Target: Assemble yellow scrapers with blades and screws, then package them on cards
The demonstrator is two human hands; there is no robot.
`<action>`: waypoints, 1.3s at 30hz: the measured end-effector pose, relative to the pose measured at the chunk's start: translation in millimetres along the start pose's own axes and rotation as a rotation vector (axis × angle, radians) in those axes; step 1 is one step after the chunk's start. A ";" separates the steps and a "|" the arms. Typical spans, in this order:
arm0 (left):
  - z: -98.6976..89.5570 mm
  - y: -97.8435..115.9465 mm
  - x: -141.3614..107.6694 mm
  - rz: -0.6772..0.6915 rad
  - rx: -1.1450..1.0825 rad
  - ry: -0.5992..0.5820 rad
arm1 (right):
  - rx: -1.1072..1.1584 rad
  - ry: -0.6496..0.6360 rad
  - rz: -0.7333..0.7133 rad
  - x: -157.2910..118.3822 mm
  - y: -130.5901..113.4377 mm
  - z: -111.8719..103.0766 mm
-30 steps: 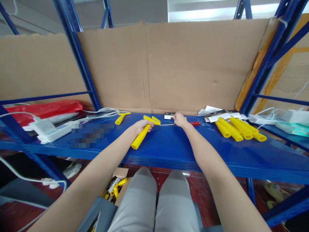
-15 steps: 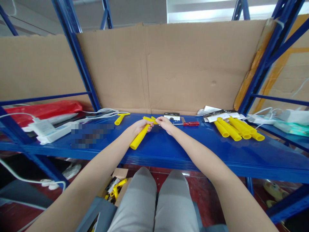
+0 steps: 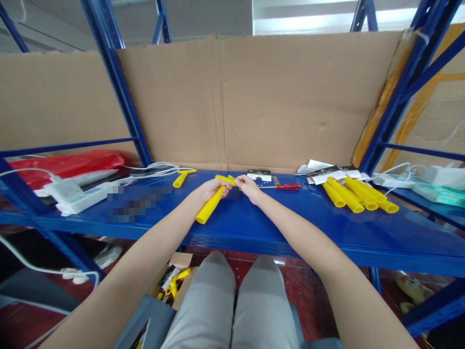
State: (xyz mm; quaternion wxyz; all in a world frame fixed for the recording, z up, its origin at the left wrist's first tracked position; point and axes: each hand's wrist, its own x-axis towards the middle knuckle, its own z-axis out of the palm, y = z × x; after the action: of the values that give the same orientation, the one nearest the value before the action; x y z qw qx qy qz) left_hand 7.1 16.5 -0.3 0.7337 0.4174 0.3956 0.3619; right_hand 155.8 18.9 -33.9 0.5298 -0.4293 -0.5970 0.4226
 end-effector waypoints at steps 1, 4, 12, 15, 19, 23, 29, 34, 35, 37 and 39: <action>0.2 0.0 -0.1 -0.004 -0.001 0.004 | 0.014 -0.004 0.000 -0.1 0.4 -0.1; 1.3 0.4 -1.2 -0.016 0.002 0.016 | 0.083 -0.021 0.010 0.4 2.3 -0.7; 0.8 0.0 0.0 -0.024 0.006 -0.012 | 0.250 -0.070 0.049 6.3 8.5 -1.2; 0.0 -0.2 0.9 -0.016 -0.005 -0.008 | 0.261 -0.056 0.059 7.4 9.1 -1.9; 0.6 -0.5 0.1 -0.006 0.015 0.006 | 0.241 -0.038 0.071 6.4 7.3 -2.6; 1.0 -0.9 -0.2 -0.009 0.038 0.017 | 0.205 -0.005 0.075 4.8 3.9 -2.8; -2.9 -2.7 5.5 -0.014 0.008 -0.021 | 0.161 0.013 0.086 4.1 0.2 -5.8; -3.4 -1.9 5.6 -0.022 -0.003 -0.038 | 0.125 -0.032 0.093 6.4 4.1 -7.0; -2.9 -1.3 5.0 -0.026 0.008 -0.026 | 0.096 -0.039 0.089 8.6 4.1 -8.5; -2.5 -0.2 4.4 -0.031 0.033 -0.003 | -0.018 -0.007 0.032 16.0 0.3 -16.9; -3.2 0.4 5.2 -0.033 0.044 -0.004 | -0.230 0.156 -0.159 26.1 -10.7 -35.1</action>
State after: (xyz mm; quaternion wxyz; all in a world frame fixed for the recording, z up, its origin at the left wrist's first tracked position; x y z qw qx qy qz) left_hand 6.4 22.2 -2.5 0.7308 0.4277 0.4089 0.3402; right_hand 188.2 42.7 -13.7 0.5537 -0.4701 -0.6305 0.2736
